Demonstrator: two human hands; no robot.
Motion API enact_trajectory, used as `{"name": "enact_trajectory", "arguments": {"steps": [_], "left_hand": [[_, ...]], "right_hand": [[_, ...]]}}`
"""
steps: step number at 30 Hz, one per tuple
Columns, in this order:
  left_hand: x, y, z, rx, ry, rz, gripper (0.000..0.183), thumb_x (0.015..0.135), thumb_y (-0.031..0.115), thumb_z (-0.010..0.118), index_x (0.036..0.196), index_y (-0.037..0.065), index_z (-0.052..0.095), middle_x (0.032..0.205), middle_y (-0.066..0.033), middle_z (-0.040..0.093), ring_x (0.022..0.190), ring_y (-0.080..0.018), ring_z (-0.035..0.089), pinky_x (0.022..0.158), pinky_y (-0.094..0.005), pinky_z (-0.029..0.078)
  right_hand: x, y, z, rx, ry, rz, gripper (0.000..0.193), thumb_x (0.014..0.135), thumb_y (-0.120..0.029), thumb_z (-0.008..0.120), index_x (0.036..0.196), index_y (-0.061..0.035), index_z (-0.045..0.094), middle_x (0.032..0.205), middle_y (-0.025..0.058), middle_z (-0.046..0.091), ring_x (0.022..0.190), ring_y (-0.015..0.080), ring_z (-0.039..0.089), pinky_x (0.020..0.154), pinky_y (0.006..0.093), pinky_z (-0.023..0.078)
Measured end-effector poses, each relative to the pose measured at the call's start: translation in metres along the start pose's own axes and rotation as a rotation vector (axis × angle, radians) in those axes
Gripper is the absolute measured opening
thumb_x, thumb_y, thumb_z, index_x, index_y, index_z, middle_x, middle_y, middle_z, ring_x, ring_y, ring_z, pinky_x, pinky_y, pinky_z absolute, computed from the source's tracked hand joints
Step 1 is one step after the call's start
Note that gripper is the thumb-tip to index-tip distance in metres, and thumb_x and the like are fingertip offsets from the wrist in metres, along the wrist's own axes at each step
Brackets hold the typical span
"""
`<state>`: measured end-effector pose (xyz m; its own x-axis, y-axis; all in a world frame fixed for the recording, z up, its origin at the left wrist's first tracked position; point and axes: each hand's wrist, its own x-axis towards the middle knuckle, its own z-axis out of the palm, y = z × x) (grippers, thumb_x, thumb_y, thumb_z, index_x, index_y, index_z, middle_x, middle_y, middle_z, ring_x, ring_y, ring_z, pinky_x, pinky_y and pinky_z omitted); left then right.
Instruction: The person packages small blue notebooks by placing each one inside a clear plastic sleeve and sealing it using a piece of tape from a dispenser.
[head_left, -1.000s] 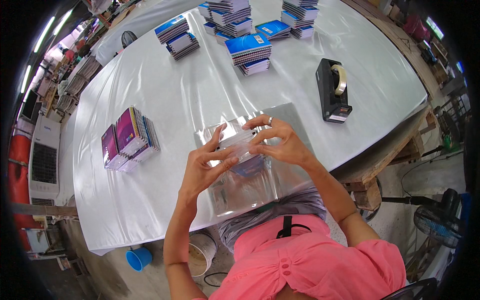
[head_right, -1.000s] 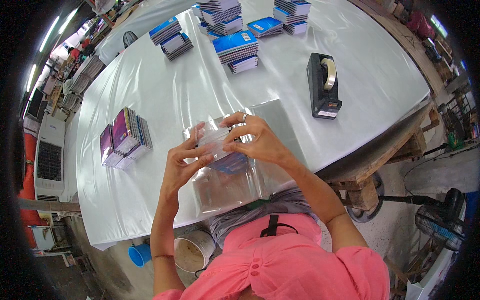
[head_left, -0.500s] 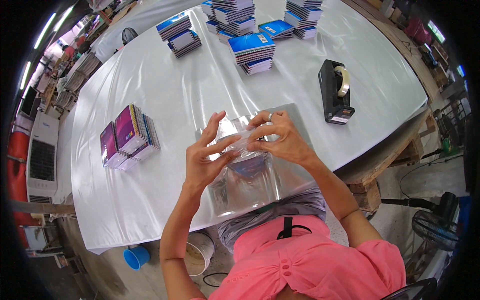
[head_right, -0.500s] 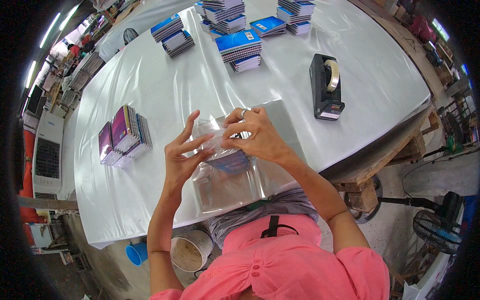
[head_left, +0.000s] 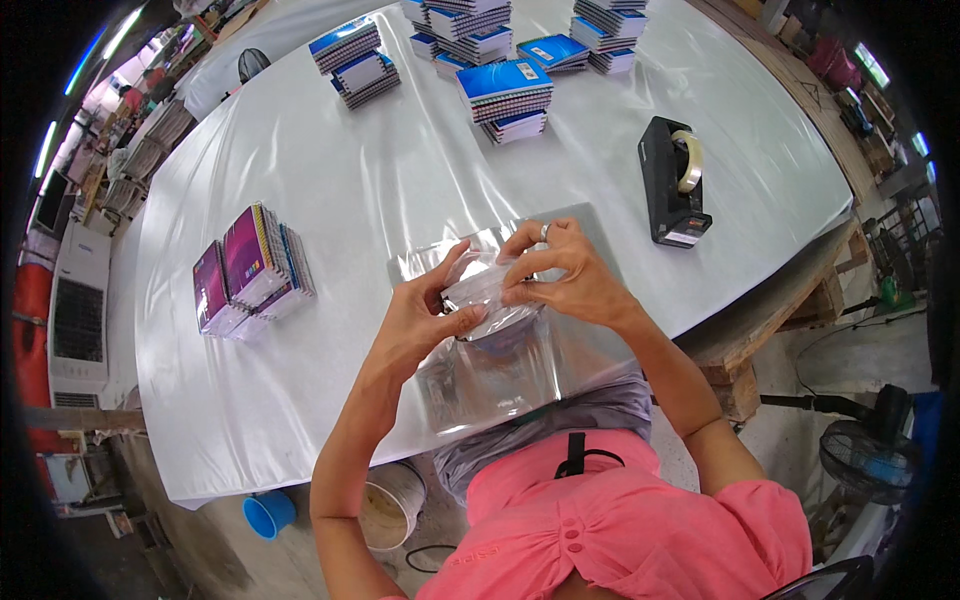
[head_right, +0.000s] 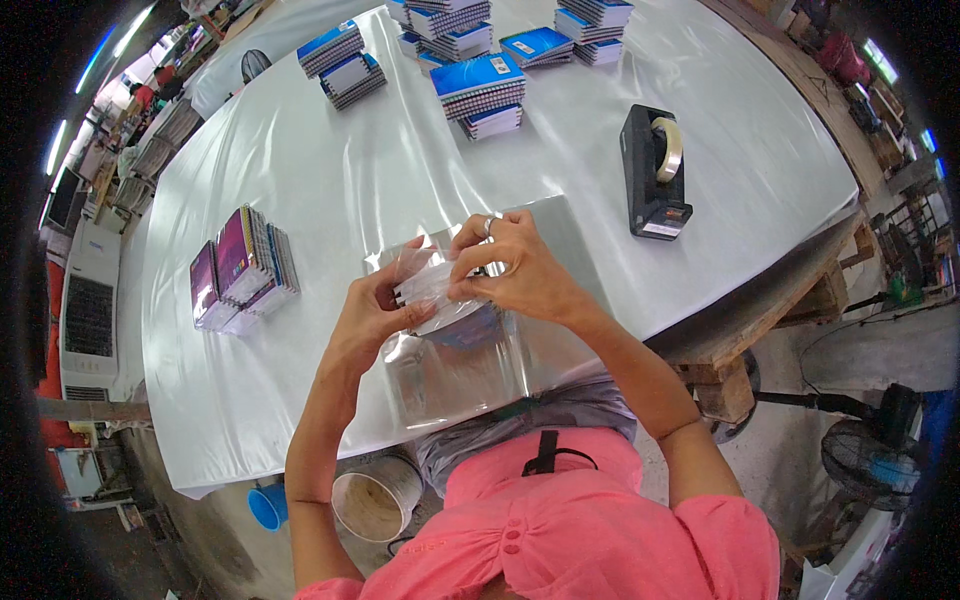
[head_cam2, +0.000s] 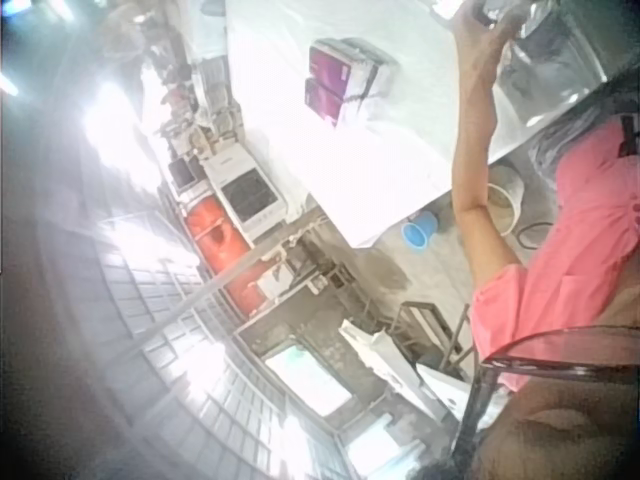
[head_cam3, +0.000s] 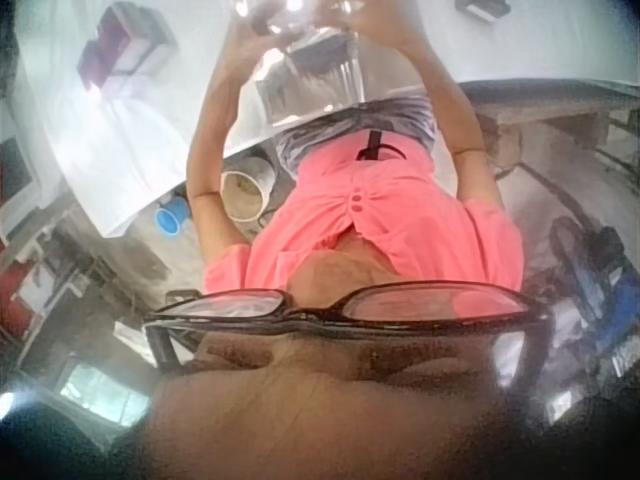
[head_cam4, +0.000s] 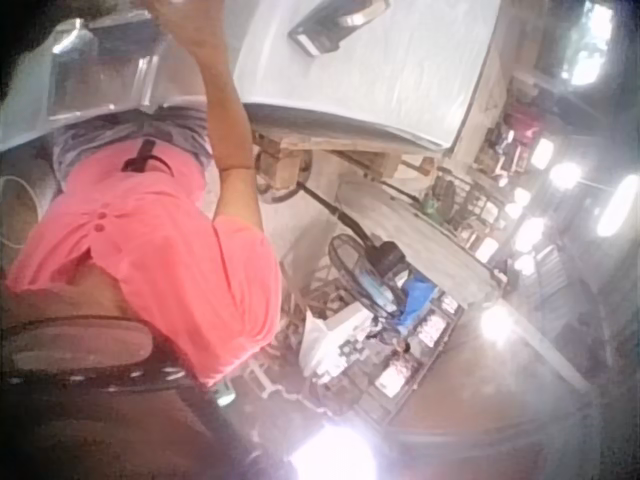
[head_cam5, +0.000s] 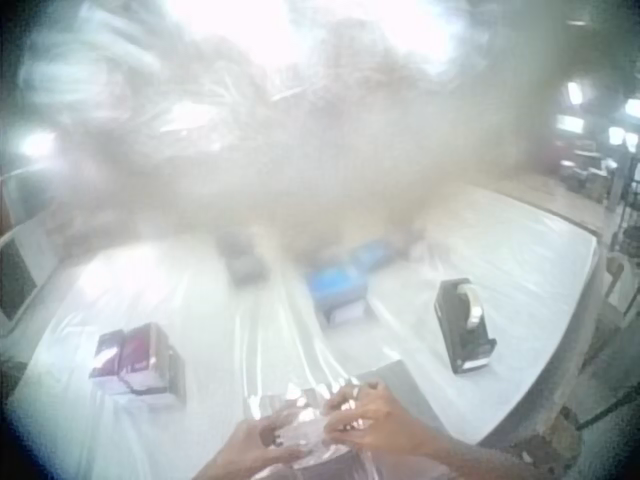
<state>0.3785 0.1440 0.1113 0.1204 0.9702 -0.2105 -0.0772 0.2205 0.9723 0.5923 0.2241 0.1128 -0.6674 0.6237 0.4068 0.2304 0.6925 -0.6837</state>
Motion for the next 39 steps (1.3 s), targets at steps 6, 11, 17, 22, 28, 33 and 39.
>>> {"name": "enact_trajectory", "arguments": {"steps": [6, 11, 17, 22, 28, 33, 39], "left_hand": [[0.007, 0.008, -0.012, 0.1, -0.067, -0.171, 0.057, 0.077, 0.014, 0.078, 0.126, -0.009, 0.056, 0.133, -0.0132, 0.054, 0.106, -0.0185, 0.058, 0.082, -0.0293, 0.049], [0.009, 0.007, -0.014, 0.1, -0.072, -0.075, 0.05, 0.077, 0.02, 0.078, 0.114, -0.011, 0.063, 0.12, -0.0133, 0.061, 0.1, -0.0179, 0.059, 0.083, -0.0314, 0.047], [0.013, 0.0, -0.018, 0.061, -0.078, -0.119, 0.044, 0.078, 0.025, 0.079, 0.108, -0.005, 0.069, 0.087, -0.005, 0.067, 0.081, -0.0115, 0.058, 0.076, -0.0267, 0.043], [0.01, 0.008, -0.016, 0.074, -0.077, -0.114, 0.044, 0.077, 0.024, 0.079, 0.104, -0.008, 0.069, 0.086, -0.0061, 0.068, 0.08, -0.0134, 0.06, 0.076, -0.0282, 0.045], [0.01, 0.018, -0.014, 0.155, -0.124, -0.181, 0.044, 0.079, 0.02, 0.077, 0.115, -0.003, 0.066, 0.098, -0.0086, 0.07, 0.099, -0.0132, 0.06, 0.087, -0.0272, 0.045], [0.005, 0.012, -0.01, 0.363, -0.113, 0.153, 0.035, 0.083, 0.005, 0.065, 0.118, 0.009, 0.067, 0.127, -0.0127, 0.061, 0.129, -0.0236, 0.049, 0.109, -0.0363, 0.035], [-0.004, 0.023, -0.006, 1.133, -0.11, 0.32, 0.052, 0.082, 0.032, 0.07, 0.131, 0.018, 0.058, 0.146, -0.0018, 0.045, 0.141, -0.0402, 0.025, 0.112, -0.0598, 0.024]], "right_hand": [[0.006, -0.001, -0.001, 0.033, -0.022, 0.025, 0.019, 0.069, -0.021, 0.083, 0.081, -0.014, 0.071, 0.095, -0.0008, 0.066, 0.096, 0.0145, 0.059, 0.09, 0.0325, 0.032], [0.015, 0.002, 0.0, 0.409, 0.004, 0.203, 0.027, 0.067, -0.02, 0.085, 0.084, -0.0097, 0.067, 0.094, -0.0018, 0.066, 0.095, 0.0123, 0.06, 0.085, 0.0283, 0.036], [0.024, 0.02, 0.002, 0.463, -0.192, 0.352, 0.032, 0.062, -0.009, 0.084, 0.091, -0.0064, 0.073, 0.088, -0.0004, 0.066, 0.088, 0.0108, 0.059, 0.076, 0.0257, 0.041], [0.027, 0.015, 0.005, 0.825, -0.198, 0.51, 0.029, 0.06, -0.003, 0.079, 0.09, -0.0046, 0.076, 0.087, 0.005, 0.068, 0.089, 0.0161, 0.058, 0.082, 0.0277, 0.044], [0.022, 0.016, 0.007, 0.867, -0.179, 0.452, 0.027, 0.062, 0.007, 0.074, 0.086, -0.0045, 0.077, 0.086, 0.0008, 0.058, 0.082, 0.0122, 0.058, 0.067, 0.0233, 0.046], [0.019, 0.02, 0.016, 0.97, -0.135, 0.389, 0.027, 0.061, 0.008, 0.073, 0.084, -0.0053, 0.077, 0.088, 0.0009, 0.055, 0.088, 0.0121, 0.056, 0.07, 0.0232, 0.046], [0.015, 0.012, 0.012, 0.864, -0.127, 0.339, 0.028, 0.059, 0.01, 0.07, 0.081, -0.0053, 0.076, 0.088, 0.0005, 0.053, 0.095, 0.0134, 0.054, 0.08, 0.025, 0.045]]}}
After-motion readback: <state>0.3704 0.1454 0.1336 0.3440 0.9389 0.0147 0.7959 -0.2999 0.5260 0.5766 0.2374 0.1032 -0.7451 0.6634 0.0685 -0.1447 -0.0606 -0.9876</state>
